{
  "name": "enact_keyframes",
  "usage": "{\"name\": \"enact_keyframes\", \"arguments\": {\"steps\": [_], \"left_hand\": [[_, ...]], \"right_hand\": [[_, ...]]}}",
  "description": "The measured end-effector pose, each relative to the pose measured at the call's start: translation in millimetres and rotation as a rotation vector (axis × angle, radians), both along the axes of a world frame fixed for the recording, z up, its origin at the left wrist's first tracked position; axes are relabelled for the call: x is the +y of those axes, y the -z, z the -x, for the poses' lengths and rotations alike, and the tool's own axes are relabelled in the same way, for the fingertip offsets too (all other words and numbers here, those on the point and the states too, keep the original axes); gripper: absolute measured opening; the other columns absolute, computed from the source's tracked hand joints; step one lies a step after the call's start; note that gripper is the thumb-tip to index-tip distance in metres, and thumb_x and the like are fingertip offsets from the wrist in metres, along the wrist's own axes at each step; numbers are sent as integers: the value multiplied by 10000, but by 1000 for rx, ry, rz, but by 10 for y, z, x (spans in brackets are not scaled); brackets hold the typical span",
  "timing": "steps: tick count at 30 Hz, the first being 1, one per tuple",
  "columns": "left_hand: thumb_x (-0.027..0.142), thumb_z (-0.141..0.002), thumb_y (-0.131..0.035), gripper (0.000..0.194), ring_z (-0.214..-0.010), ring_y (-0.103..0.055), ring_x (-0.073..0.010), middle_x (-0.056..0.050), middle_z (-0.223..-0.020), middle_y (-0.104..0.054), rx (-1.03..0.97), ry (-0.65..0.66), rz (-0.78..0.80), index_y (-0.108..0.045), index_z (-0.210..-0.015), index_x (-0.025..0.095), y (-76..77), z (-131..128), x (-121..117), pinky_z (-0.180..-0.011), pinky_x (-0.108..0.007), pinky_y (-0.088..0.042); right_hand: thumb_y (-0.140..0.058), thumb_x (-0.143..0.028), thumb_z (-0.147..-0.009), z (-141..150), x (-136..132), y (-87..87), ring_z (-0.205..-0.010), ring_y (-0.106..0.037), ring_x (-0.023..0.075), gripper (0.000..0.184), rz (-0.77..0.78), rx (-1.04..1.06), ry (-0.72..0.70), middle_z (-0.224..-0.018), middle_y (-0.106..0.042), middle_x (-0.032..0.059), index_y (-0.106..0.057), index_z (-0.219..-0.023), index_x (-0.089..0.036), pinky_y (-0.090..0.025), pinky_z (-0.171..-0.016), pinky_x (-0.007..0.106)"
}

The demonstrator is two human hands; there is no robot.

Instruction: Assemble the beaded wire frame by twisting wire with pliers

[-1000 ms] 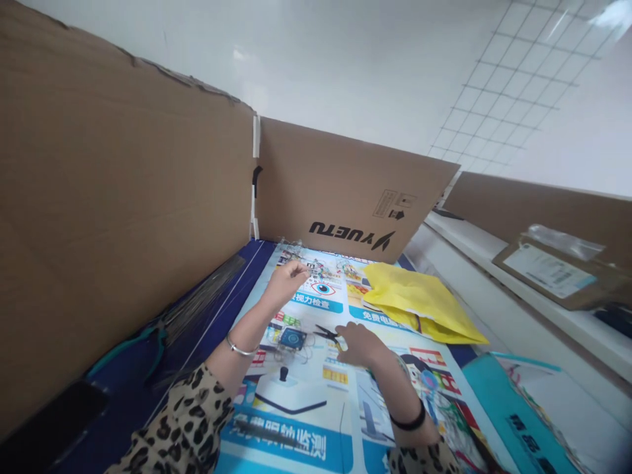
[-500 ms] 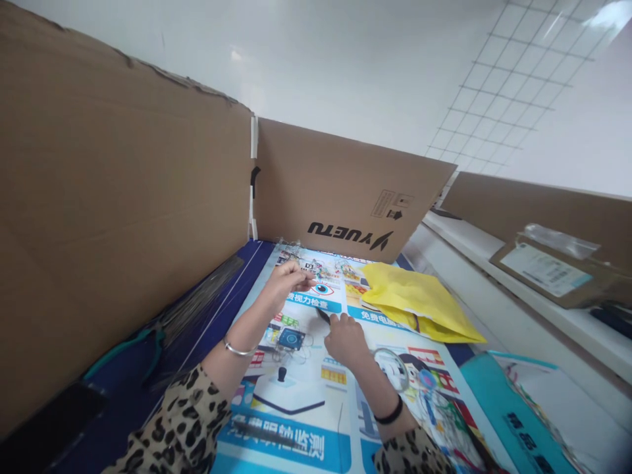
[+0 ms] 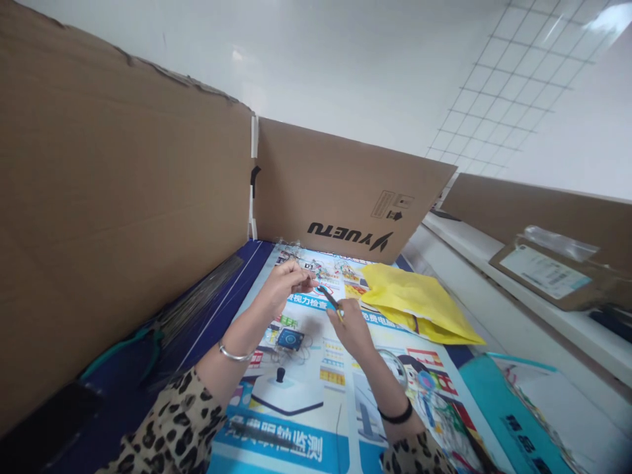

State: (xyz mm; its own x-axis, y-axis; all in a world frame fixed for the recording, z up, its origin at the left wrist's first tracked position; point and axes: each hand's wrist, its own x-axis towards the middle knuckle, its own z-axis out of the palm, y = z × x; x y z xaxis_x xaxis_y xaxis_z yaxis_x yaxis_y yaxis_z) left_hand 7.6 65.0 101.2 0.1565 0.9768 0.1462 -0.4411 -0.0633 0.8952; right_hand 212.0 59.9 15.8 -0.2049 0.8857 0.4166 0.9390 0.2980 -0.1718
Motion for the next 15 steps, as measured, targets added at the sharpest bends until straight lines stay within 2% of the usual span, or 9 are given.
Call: {"name": "enact_keyframes", "arguments": {"steps": [4, 6, 8, 15], "left_hand": [[239, -679, -628, 204, -680, -673, -184, -45, -745, -676, -18, 18, 17, -443, -651, 155, -32, -10, -36, -610, -275, -502], [239, -683, -621, 196, -660, -674, -186, -43, -731, -679, -20, 29, 31, -443, -661, 158, -47, -14, -52, -595, -275, -505], [246, -687, -616, 189, -653, -675, -187, -41, -726, -680, -19, 36, 40, -447, -675, 163, -61, -18, -68, -583, -274, -509], [278, -683, -612, 204, -515, -616, -127, -29, -659, -663, 2, 46, 70, -440, -667, 169, -127, -37, -125, -516, -244, -500]], "right_hand": [[-441, -456, -865, -20, -101, -316, -983, -478, 250, 341, -207, 29, -62, -1016, -559, 129, -511, -1016, -159, -372, -862, 394], [-516, -419, -839, -33, -177, -447, -956, -489, 254, 319, -481, -33, -121, -976, -587, 124, -527, -1017, -154, -369, -838, 389], [-552, -409, -823, -45, -243, -538, -903, -502, 239, 312, -641, -116, -113, -949, -605, 114, -544, -1008, -158, -363, -813, 372], [-594, -403, -804, -34, -327, -608, -860, -507, 211, 260, -816, -253, -91, -910, -617, 72, -594, -980, -211, -330, -804, 353]]}}
